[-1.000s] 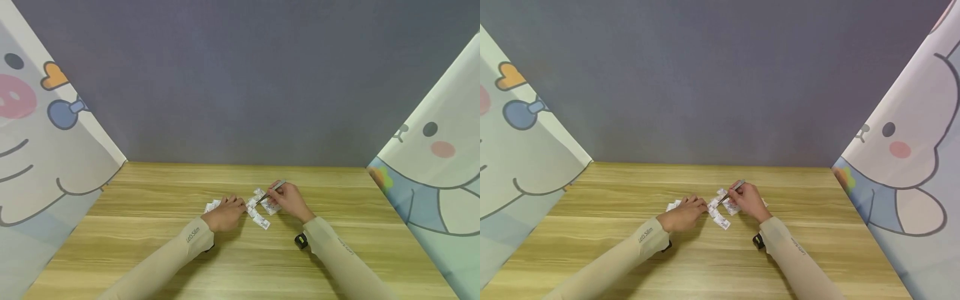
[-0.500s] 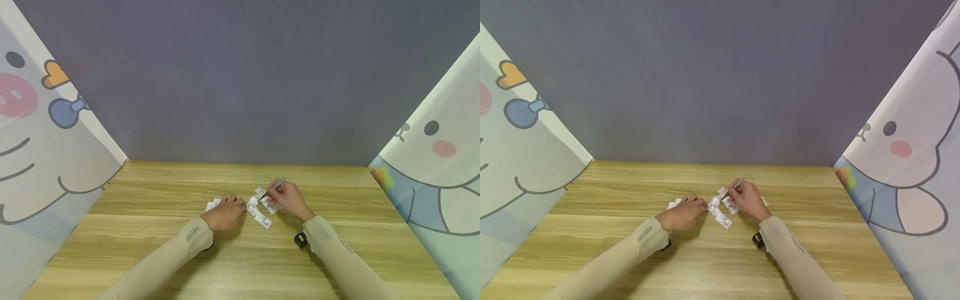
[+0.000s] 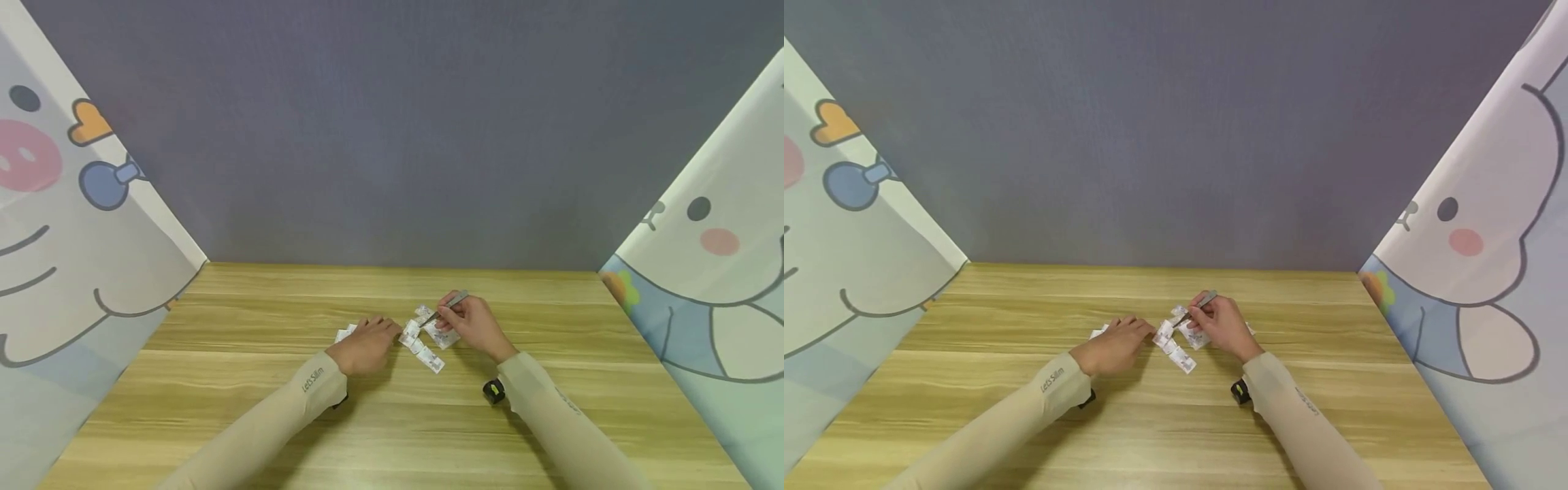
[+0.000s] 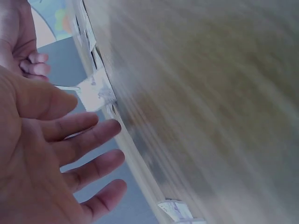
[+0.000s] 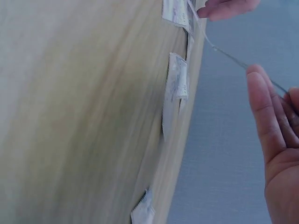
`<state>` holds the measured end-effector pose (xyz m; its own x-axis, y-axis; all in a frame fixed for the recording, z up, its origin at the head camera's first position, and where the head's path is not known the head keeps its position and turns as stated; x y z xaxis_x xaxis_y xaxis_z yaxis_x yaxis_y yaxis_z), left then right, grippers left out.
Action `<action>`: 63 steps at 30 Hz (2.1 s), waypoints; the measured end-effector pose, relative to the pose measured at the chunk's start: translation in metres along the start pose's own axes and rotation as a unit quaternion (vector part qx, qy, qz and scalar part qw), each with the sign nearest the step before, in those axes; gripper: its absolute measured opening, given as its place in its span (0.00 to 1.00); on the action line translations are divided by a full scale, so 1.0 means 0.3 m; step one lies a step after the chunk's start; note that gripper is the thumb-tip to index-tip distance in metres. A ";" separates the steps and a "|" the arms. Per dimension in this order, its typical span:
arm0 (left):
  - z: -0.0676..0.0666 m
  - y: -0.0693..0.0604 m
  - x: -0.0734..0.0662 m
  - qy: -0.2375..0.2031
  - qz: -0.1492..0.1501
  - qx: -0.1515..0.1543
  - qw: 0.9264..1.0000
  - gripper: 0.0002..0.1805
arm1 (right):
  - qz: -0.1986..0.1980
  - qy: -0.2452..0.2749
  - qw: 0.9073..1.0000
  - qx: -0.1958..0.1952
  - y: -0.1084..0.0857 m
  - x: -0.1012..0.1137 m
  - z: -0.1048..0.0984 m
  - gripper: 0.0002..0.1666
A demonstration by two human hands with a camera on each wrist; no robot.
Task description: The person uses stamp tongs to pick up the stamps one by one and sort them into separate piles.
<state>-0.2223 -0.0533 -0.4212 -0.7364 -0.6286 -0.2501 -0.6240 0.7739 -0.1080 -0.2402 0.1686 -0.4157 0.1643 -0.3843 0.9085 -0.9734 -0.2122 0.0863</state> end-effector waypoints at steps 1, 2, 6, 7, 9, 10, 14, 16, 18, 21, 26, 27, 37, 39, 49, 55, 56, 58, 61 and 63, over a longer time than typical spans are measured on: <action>0.000 -0.001 0.005 -0.012 -0.008 -0.001 1.000 0.25 | -0.004 0.000 1.000 0.001 -0.003 0.003 -0.002 0.10; -0.002 -0.001 0.009 -0.023 -0.015 -0.005 1.000 0.25 | -0.008 -0.001 1.000 0.001 -0.006 0.007 -0.004 0.09; -0.013 -0.004 0.026 -0.039 -0.024 -0.023 0.999 0.26 | -0.021 -0.004 1.000 -0.001 -0.013 0.025 -0.012 0.08; -0.017 -0.008 0.032 -0.037 -0.026 -0.028 0.999 0.27 | -0.025 -0.005 1.000 0.001 -0.011 0.031 -0.010 0.08; -0.023 -0.017 0.042 -0.031 -0.025 -0.038 0.998 0.27 | -0.031 -0.006 0.999 0.004 -0.008 0.039 -0.004 0.08; -0.026 -0.022 0.047 -0.030 -0.025 -0.042 0.998 0.27 | -0.033 -0.005 0.999 0.006 -0.006 0.043 -0.001 0.08; -0.035 -0.045 0.068 -0.031 -0.030 -0.050 0.998 0.26 | -0.044 0.002 0.999 0.017 0.002 0.059 0.017 0.08; -0.040 -0.059 0.080 -0.037 -0.031 -0.055 0.997 0.25 | -0.048 0.007 0.999 0.020 0.007 0.066 0.027 0.09; -0.047 -0.077 0.093 -0.041 -0.036 -0.059 0.997 0.24 | -0.051 0.007 0.998 0.025 0.014 0.072 0.041 0.09; -0.061 -0.110 0.117 -0.050 -0.046 -0.066 0.996 0.24 | -0.055 0.012 0.998 0.035 0.027 0.093 0.069 0.09; -0.077 -0.163 0.153 -0.052 -0.070 -0.066 0.994 0.24 | -0.055 0.013 0.996 0.065 0.030 0.179 0.132 0.09; -0.080 -0.171 0.159 -0.050 -0.074 -0.067 0.994 0.25 | -0.055 0.016 0.996 0.071 0.032 0.194 0.146 0.10; -0.083 -0.225 0.200 -0.054 -0.106 -0.078 0.990 0.24 | -0.027 0.038 0.992 0.116 0.137 0.174 0.309 0.10; -0.080 -0.227 0.206 -0.053 -0.108 -0.080 0.990 0.25 | -0.023 0.031 0.993 0.113 0.161 0.145 0.330 0.10; -0.069 -0.180 0.185 -0.030 -0.076 -0.089 0.993 0.22 | -0.040 0.009 0.996 0.084 0.129 0.130 0.257 0.09; -0.067 -0.144 0.167 -0.020 -0.037 -0.097 0.994 0.20 | -0.036 -0.001 0.998 0.060 0.122 0.115 0.175 0.10; -0.066 -0.136 0.163 -0.019 -0.032 -0.096 0.995 0.20 | -0.033 -0.005 0.998 0.056 0.117 0.110 0.160 0.10; -0.062 -0.121 0.154 -0.019 -0.023 -0.097 0.995 0.20 | -0.026 -0.011 0.998 0.050 0.106 0.099 0.134 0.10; -0.058 -0.100 0.140 -0.019 -0.004 -0.104 0.994 0.19 | -0.013 -0.019 0.999 0.039 0.087 0.082 0.094 0.09; -0.055 -0.086 0.130 -0.017 0.006 -0.106 0.994 0.19 | -0.005 -0.018 0.999 0.026 0.076 0.070 0.066 0.08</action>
<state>-0.2392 -0.0992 -0.4122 -0.7373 -0.6135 -0.2830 -0.6587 0.7459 0.0990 -0.2557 0.1378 -0.4028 0.1809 -0.4143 0.8920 -0.9621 -0.2626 0.0732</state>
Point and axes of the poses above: each hand's wrist, its own y-axis towards the middle knuckle, its own z-axis out of the palm, x = y × z, the point moved 3 cm from there along y, towards the middle knuckle, and after that the axes turned 8 degrees about z, right-handed, at the moved point
